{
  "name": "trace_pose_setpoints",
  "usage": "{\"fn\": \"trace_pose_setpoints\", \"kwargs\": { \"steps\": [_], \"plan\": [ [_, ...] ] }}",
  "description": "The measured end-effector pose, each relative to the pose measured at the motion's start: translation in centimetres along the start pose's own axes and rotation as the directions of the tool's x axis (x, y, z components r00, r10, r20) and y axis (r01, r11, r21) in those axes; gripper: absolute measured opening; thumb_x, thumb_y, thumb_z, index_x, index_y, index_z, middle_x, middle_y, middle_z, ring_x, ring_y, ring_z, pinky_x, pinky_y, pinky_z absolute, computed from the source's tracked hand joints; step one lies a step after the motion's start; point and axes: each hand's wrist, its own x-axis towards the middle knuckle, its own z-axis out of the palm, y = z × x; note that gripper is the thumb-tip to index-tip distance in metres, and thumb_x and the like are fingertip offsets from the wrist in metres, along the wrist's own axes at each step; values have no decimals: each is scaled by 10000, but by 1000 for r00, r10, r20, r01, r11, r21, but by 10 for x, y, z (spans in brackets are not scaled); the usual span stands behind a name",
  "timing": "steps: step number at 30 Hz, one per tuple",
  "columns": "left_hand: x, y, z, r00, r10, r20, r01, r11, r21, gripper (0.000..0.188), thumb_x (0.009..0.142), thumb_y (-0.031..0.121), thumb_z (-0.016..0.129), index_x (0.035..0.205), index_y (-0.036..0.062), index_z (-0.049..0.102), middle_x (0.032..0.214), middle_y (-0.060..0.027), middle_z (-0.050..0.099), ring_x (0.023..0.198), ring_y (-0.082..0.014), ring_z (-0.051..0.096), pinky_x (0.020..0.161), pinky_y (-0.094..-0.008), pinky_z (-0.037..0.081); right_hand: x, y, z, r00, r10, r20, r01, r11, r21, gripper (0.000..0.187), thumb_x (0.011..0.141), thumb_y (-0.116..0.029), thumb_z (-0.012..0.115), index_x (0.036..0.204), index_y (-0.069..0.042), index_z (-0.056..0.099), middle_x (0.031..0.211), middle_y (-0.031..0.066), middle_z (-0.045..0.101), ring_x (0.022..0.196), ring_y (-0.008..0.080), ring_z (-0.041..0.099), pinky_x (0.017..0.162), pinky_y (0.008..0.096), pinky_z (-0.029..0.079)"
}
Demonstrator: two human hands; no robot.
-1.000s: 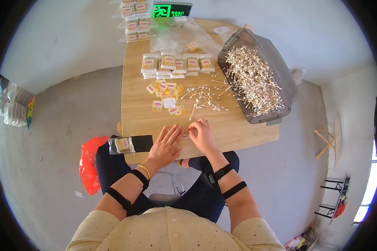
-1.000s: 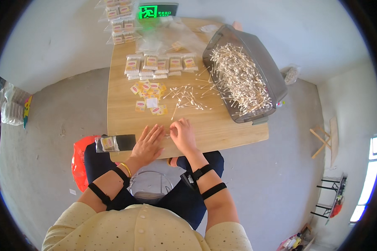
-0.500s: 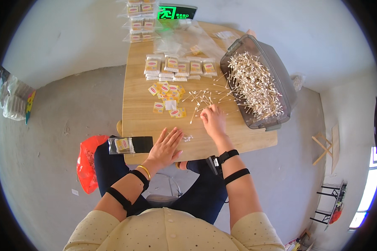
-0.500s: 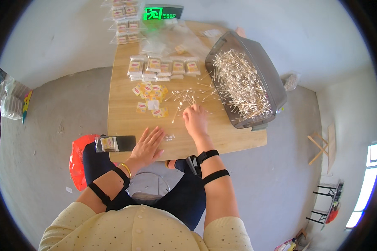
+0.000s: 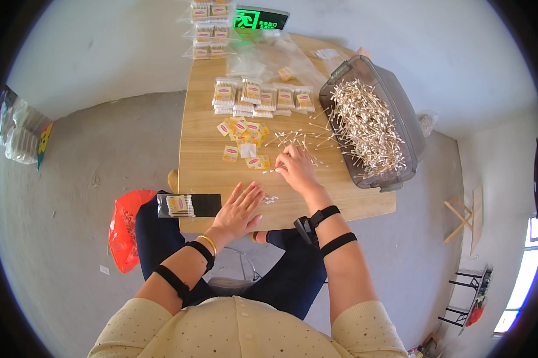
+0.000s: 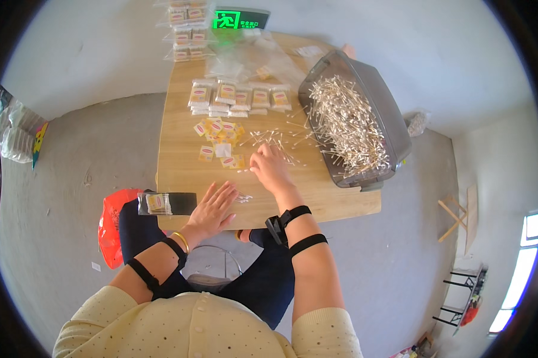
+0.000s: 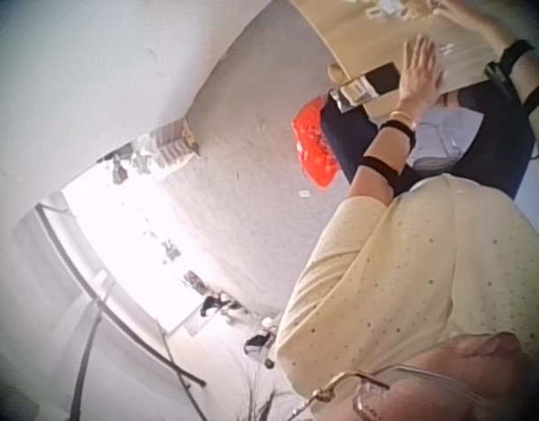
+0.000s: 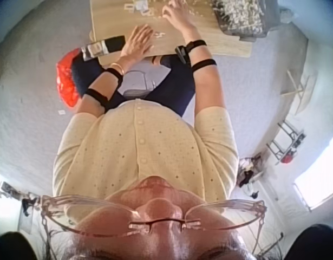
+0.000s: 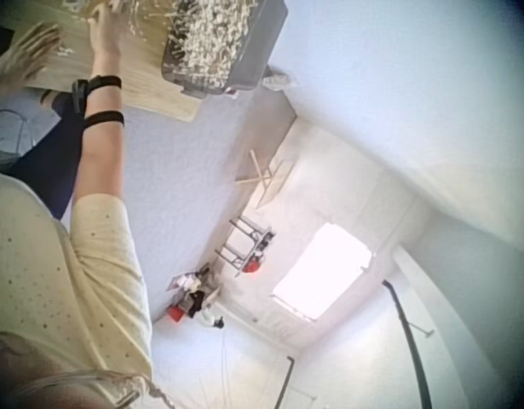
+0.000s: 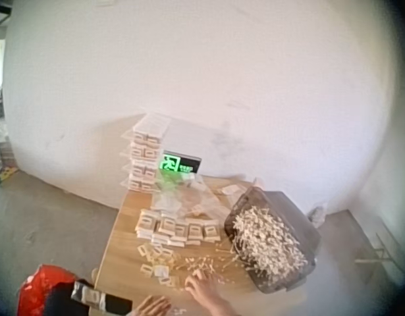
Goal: Packaging cotton swabs into plastic bags and weighing them on a digital scale.
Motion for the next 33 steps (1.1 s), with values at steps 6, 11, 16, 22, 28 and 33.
{"fn": "trace_pose_setpoints", "kwargs": {
  "steps": [6, 11, 16, 22, 28, 33],
  "plan": [
    [0, 2, -2, 1000, -22, -18, 21, 1000, -20, 659, 1007, 395, 540, 1527, 13, 409, 1644, -145, 323, 1560, -296, 231, 1292, -489, 151, -17, -27, 22, 998, 58, -9, -58, 998, -1, 114, 794, -137, 796, 809, -123, 684, 1027, 62, 575, 1063, 294, 560, 923, 445, 474],
    [1, 2, -3, 1000, -19, 11, 18, 999, 46, 703, 1008, 418, 527, 1552, 0, 372, 1660, -143, 301, 1565, -296, 220, 1294, -485, 142, -49, -31, 38, 971, 156, -179, -109, 962, 249, 127, 831, -73, 752, 922, -111, 673, 1023, 103, 587, 1031, 351, 560, 909, 461, 471],
    [1, 2, -1, 1000, -17, 25, 15, 997, 81, 710, 1007, 418, 523, 1557, -2, 364, 1635, -120, 355, 1560, -278, 236, 1296, -485, 137, -47, 23, 10, 864, 347, -364, -337, 937, 94, 151, 836, -59, 750, 951, -111, 668, 1048, 116, 595, 1035, 366, 556, 915, 471, 466],
    [0, 1, 2, 1000, -21, 15, 20, 998, 57, 707, 1003, 408, 534, 1554, -2, 368, 1625, -114, 369, 1553, -268, 253, 1295, -491, 139, -41, 32, 9, 875, 400, -274, -426, 904, -43, 146, 835, -108, 774, 944, -152, 688, 1010, 87, 598, 1000, 339, 560, 890, 466, 464],
    [0, 2, -2, 1000, -10, 14, 9, 998, 61, 708, 997, 399, 544, 1553, -3, 370, 1614, -121, 379, 1547, -267, 266, 1291, -494, 148, -44, -21, 44, 865, 409, -290, -402, 912, 86, 142, 819, -152, 784, 889, -130, 663, 1000, 92, 598, 999, 348, 577, 847, 471, 466],
    [2, 4, -5, 1000, -6, 23, 5, 999, 49, 720, 997, 396, 548, 1565, 0, 351, 1633, -124, 352, 1555, -268, 251, 1290, -495, 148, -56, -37, 53, 918, 331, -217, -293, 937, 190, 131, 822, -134, 768, 885, -118, 655, 987, 83, 602, 991, 338, 582, 852, 478, 460]
  ]
}}
